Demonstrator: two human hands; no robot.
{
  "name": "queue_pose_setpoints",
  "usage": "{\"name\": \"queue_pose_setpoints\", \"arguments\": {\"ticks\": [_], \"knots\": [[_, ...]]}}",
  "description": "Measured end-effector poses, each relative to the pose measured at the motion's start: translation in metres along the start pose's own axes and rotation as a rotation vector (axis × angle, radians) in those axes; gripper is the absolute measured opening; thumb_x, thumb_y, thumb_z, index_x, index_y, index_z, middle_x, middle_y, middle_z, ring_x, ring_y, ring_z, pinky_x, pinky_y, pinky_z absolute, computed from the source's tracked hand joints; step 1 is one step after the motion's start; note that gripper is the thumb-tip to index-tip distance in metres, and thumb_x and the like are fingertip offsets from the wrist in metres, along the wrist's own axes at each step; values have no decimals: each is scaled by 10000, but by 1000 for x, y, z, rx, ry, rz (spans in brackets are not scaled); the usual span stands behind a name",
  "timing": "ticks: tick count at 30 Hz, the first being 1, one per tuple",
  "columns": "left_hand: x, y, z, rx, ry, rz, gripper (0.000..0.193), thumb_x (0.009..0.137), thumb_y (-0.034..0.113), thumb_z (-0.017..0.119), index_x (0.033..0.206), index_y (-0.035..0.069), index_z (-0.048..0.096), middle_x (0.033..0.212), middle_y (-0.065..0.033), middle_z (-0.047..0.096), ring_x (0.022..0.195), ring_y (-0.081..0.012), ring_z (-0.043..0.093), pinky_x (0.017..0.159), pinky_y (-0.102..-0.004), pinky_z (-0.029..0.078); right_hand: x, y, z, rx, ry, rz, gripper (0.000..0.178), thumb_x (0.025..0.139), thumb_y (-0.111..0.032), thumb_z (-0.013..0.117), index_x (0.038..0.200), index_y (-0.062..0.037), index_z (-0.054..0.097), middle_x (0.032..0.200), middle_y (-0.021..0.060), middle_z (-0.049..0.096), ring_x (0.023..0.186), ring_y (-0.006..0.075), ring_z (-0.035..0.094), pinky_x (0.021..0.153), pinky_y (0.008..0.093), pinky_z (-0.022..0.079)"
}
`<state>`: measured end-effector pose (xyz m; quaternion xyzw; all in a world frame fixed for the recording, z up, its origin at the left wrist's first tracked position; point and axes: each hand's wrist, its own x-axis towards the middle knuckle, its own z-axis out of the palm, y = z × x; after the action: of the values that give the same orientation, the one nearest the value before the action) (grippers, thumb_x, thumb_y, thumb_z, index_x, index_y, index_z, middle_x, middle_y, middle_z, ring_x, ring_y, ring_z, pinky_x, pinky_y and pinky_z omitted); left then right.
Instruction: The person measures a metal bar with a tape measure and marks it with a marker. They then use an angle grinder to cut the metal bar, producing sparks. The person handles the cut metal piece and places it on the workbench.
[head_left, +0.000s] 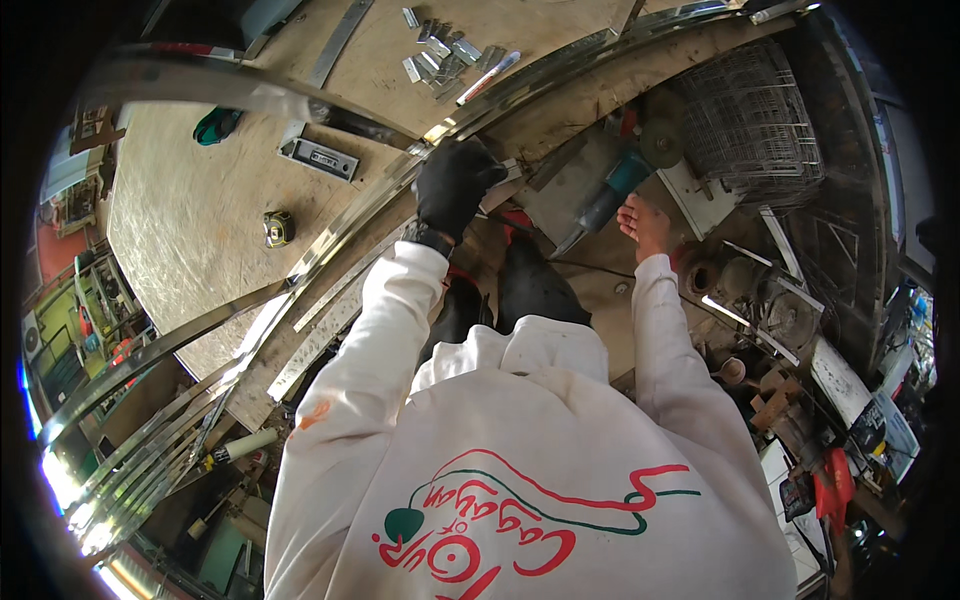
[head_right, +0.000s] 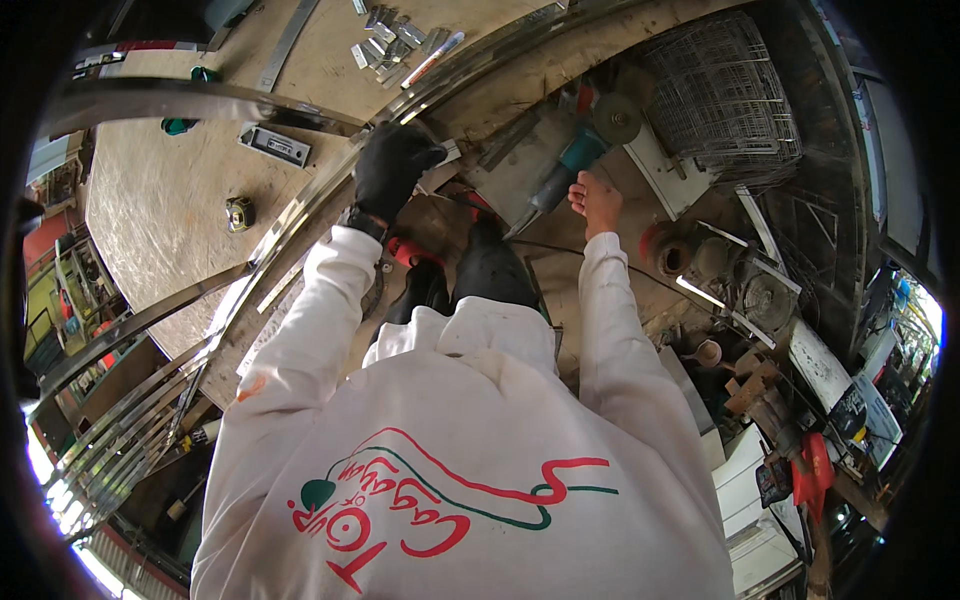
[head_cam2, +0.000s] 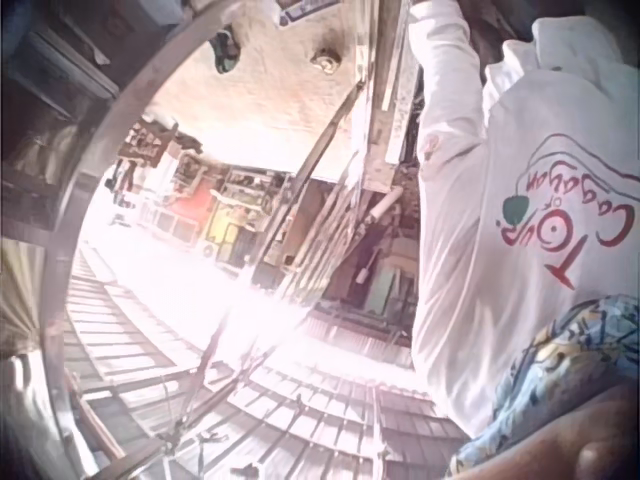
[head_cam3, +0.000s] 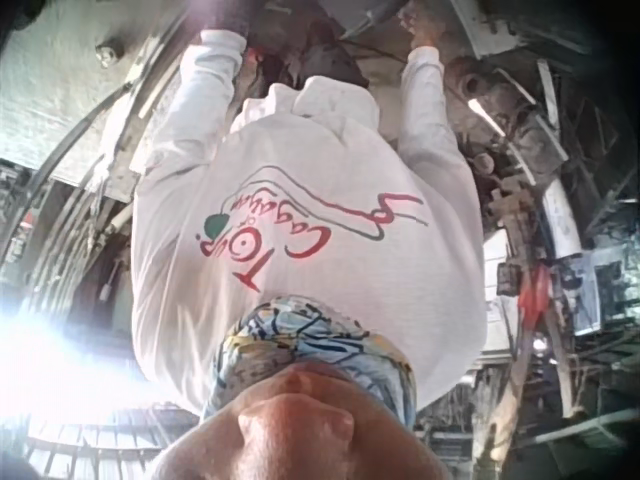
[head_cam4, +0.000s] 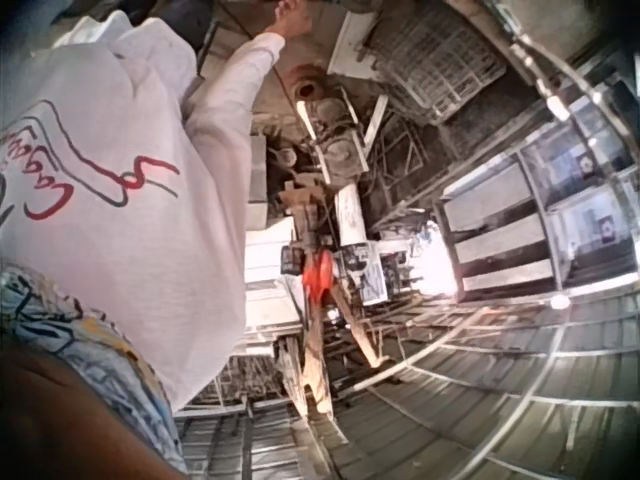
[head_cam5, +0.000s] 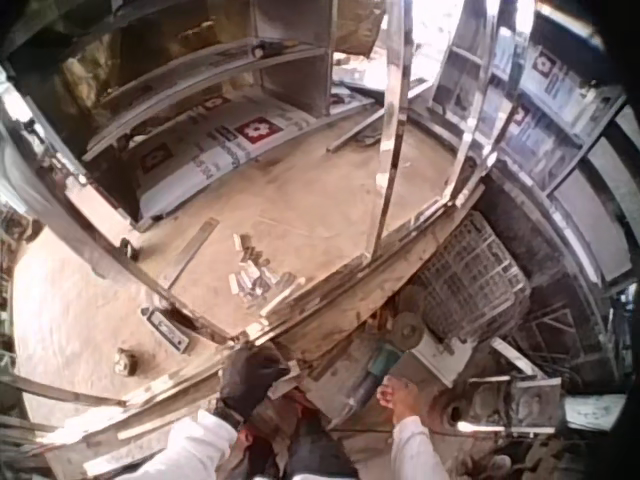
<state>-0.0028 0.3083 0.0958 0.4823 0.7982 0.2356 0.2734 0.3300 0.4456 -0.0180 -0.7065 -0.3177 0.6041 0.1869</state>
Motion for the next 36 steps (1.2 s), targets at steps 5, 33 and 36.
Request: {"name": "queue_pose_setpoints", "arguments": {"ticks": [5,33,36], "knots": [[-20,-28,19,-520,158,-264,150,982,112,738,1086,14,788,932,-35,761,842,-86,679,758,-257,529,40,-10,25,-183,202,-110,697,789,-448,914,1184,44,618,1079,164,742,882,235,719,784,345,559],[-46,196,85,-1503,-715,43,756,802,297,919,1371,8,513,1129,-127,721,989,-222,707,890,-381,577,-117,-183,-42,569,-1050,-276,1035,986,-767,491,1561,80,337,1473,277,511,1237,388,624,1097,520,525],[-47,186,69,-1491,-860,-110,703,804,280,914,1338,3,549,1080,-117,732,957,-205,715,868,-368,581,-106,-171,-36,654,-1038,-131,1036,981,-757,496,1560,82,313,1470,268,509,1235,375,591,1079,497,533]]}}
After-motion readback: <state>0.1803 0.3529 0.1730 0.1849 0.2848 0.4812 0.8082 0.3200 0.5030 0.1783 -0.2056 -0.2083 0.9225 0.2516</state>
